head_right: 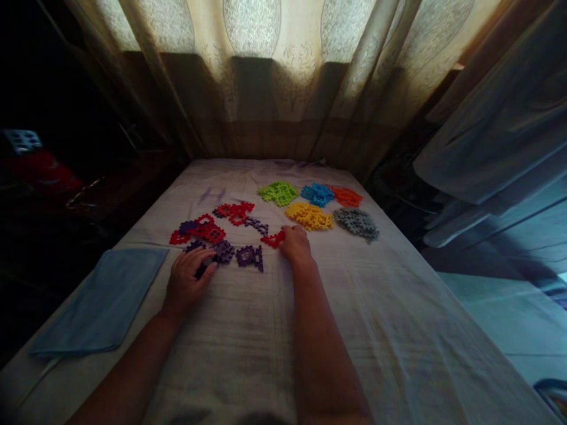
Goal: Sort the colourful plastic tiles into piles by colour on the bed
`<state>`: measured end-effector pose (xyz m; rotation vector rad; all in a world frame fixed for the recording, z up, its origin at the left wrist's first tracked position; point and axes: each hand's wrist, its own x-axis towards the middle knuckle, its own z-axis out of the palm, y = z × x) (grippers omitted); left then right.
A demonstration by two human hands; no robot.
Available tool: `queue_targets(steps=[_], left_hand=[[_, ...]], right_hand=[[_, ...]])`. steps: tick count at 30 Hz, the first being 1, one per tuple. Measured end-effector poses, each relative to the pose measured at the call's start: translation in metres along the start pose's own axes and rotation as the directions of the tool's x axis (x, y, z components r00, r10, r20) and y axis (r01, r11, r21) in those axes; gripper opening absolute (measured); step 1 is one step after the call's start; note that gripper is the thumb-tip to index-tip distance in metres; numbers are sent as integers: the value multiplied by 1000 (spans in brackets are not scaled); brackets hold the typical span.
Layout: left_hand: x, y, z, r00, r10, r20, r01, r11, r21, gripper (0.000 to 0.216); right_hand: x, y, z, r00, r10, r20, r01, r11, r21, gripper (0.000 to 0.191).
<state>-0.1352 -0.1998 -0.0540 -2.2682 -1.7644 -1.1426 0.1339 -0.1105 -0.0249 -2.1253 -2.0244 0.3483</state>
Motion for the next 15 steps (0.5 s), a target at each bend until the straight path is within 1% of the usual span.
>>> queue_targets(steps=[1, 3, 5, 7, 9, 11, 13, 15], left_hand=[[-1, 5, 1, 999, 40, 21, -40, 999, 30, 29], [-1, 18, 5, 987, 126, 99, -132, 990, 55, 29], [2, 34, 11, 952, 224, 207, -237, 971, 40, 33], [8, 48, 19, 915, 285, 287, -305, 952, 27, 37], [14, 57, 28, 887, 306, 345, -334, 942, 25, 41], [19, 60, 35, 876, 294, 382, -329, 944, 27, 41], [21, 59, 39, 881, 263, 392, -302, 952, 40, 38], [21, 55, 39, 897, 225, 380, -269, 961, 67, 32]], right_hand=[[0, -2, 0, 1000, 11, -6, -11, 1000, 4, 43], [-1, -4, -1, 999, 33, -4, -33, 999, 2, 44], [-3, -7, -3, 1000, 26, -12, -26, 1000, -14, 47], [-5, -10, -5, 999, -37, -38, 36, 999, -36, 49], [-6, -14, -5, 992, -120, -46, 117, 991, -59, 50], [-6, -17, -3, 989, -150, -17, 148, 986, -77, 47], [-5, -18, -1, 991, -134, 22, 136, 987, -87, 40], [-3, -15, -1, 993, -108, 44, 112, 990, -91, 31]])
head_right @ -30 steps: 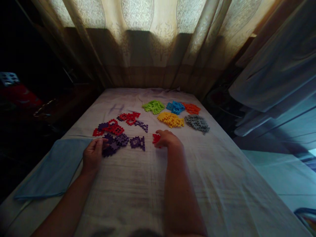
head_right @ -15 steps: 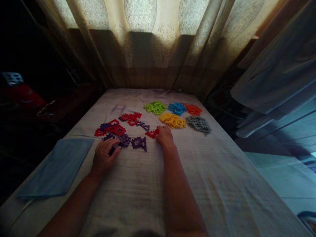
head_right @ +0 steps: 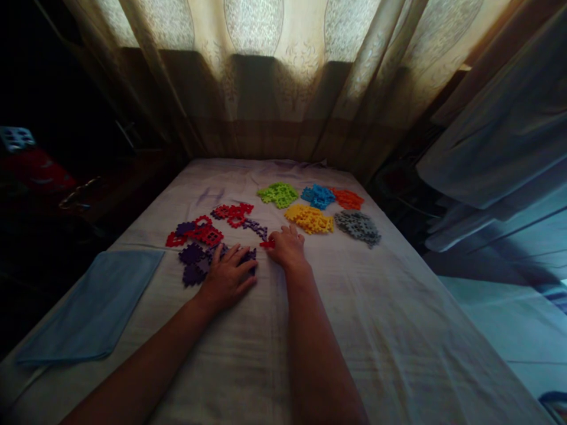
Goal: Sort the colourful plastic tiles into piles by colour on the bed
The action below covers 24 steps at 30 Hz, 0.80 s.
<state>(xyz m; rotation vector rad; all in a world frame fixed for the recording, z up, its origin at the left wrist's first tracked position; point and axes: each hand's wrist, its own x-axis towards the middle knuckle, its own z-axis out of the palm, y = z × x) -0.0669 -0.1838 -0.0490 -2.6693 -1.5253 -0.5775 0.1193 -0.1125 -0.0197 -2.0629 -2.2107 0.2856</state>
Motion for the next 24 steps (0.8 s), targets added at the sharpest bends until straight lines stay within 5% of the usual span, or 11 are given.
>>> queue_targets(steps=[4, 8, 12, 16, 24], left_hand=[[-6, -9, -2, 996, -74, -49, 75, 997, 27, 24], [-10, -14, -2, 990, -109, -86, 109, 994, -1, 25], [-12, -17, -3, 988, -109, -107, 104, 993, -48, 30], [-13, -31, -11, 971, -150, -185, 137, 987, -82, 30], [-22, -110, -22, 774, -479, -415, 461, 874, -150, 31]], right_hand=[[2, 12, -7, 998, 55, 42, -55, 998, -2, 27], [-1, 13, -14, 995, -12, 96, 12, 1000, -2, 47], [-2, -8, -9, 996, -82, 27, 82, 996, 20, 61], [0, -32, 5, 999, -24, -41, 25, 1000, 4, 50], [3, -46, 12, 978, -204, -42, 208, 968, 143, 37]])
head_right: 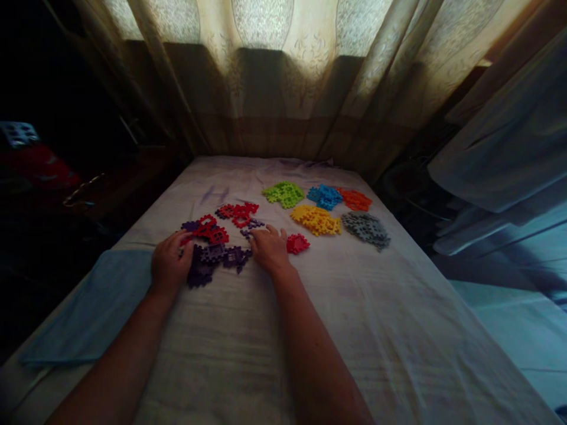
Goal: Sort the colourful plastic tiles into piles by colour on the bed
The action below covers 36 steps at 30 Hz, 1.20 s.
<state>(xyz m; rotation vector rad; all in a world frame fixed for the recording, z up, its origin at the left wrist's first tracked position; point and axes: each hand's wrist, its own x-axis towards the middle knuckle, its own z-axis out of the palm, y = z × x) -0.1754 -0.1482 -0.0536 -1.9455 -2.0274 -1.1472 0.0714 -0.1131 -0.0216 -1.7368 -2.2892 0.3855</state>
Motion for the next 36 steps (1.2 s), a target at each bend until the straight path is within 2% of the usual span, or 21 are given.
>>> queue_targets(steps=[3, 6, 11, 16, 19, 23, 26, 29, 32, 36], left_hand=[[4, -17, 5, 991, -130, -8, 130, 991, -31, 35], [3, -20, 10, 981, -193, 13, 194, 980, -53, 38], [1, -18, 15, 983, -179, 30, 180, 983, -33, 40], [1, -19, 16, 987, -156, 29, 156, 988, 9, 40], [1, -19, 15, 988, -149, 31, 149, 989, 16, 41], [1, -17, 15, 987, -160, 20, 160, 987, 6, 41], [1, -15, 14, 985, -172, 11, 172, 985, 2, 41], [2, -15, 13, 985, -175, 0, 175, 985, 10, 41], [3, -15, 12, 985, -171, -4, 172, 985, 15, 41], [3, -15, 12, 985, -175, 2, 175, 985, -7, 39]], right_hand=[[0, -5, -2, 997, -41, -64, 41, 999, -1, 33], [1, -15, -1, 993, -80, -87, 80, 997, -1, 33], [21, -45, 8, 991, -106, -82, 104, 994, -22, 35], [47, -72, 14, 999, -47, -14, 46, 997, -54, 39], [55, -79, 15, 999, -19, 36, 22, 997, -70, 40], [58, -80, 18, 999, 13, 36, -13, 1000, -15, 37], [56, -74, 15, 999, 43, -13, -41, 994, 97, 29], [48, -56, 3, 993, 83, -85, -63, 975, 211, 26], [34, -24, -16, 978, 152, -141, -108, 954, 280, 24], [11, 26, -35, 925, 328, -194, -269, 923, 275, 25]])
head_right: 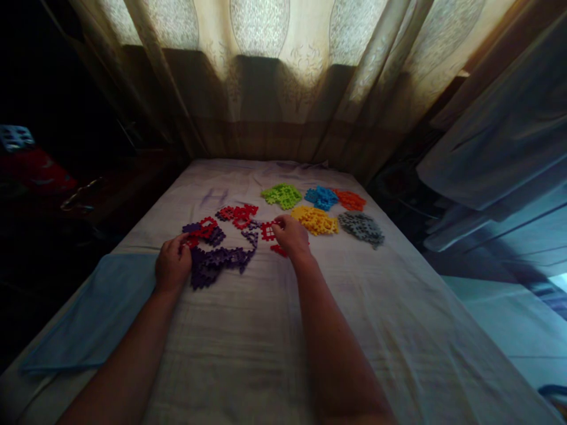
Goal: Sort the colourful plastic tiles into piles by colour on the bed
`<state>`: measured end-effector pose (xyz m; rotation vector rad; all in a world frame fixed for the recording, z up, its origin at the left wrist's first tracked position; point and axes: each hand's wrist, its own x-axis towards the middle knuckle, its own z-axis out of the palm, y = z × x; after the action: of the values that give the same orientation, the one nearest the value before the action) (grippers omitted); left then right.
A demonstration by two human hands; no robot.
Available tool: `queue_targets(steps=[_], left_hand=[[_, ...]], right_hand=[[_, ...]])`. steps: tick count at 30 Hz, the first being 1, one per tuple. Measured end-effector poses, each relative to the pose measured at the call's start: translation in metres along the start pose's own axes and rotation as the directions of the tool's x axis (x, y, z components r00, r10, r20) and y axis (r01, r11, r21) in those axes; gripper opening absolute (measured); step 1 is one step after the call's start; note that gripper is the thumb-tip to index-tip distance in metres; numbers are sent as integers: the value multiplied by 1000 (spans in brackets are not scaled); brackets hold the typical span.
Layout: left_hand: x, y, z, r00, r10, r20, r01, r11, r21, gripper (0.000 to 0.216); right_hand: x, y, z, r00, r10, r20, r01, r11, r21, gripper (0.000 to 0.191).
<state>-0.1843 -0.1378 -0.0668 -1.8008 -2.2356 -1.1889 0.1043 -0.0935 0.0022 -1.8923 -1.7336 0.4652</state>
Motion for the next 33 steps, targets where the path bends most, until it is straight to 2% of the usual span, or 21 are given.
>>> queue_targets(steps=[4, 8, 11, 16, 20, 26, 33], left_hand=[[0, 2, -4, 1000, -10, -1, 10, 1000, -16, 38], [1, 0, -12, 1000, 31, 0, -31, 999, 31, 29], [1, -4, -17, 999, 33, 0, -33, 992, 125, 21], [-1, -6, -18, 997, 15, 74, -33, 970, 241, 20], [0, -6, -20, 993, 9, 121, -40, 965, 258, 24], [0, -6, -23, 996, -16, 85, -8, 962, 271, 23], [5, -6, -25, 973, -91, 214, 27, 958, 285, 25]], right_hand=[[-5, 34, -9, 988, 143, -55, -143, 990, 0, 25], [-8, 48, -1, 985, 168, -43, -168, 986, 16, 31], [-7, 52, 1, 982, 168, -92, -170, 985, -21, 32], [-5, 56, -7, 979, 152, -137, -160, 986, -52, 29], [-5, 58, -12, 983, 132, -125, -139, 989, -53, 30], [-6, 60, -13, 985, 130, -117, -138, 989, -58, 30], [-7, 55, -13, 987, 104, -120, -113, 991, -70, 31]])
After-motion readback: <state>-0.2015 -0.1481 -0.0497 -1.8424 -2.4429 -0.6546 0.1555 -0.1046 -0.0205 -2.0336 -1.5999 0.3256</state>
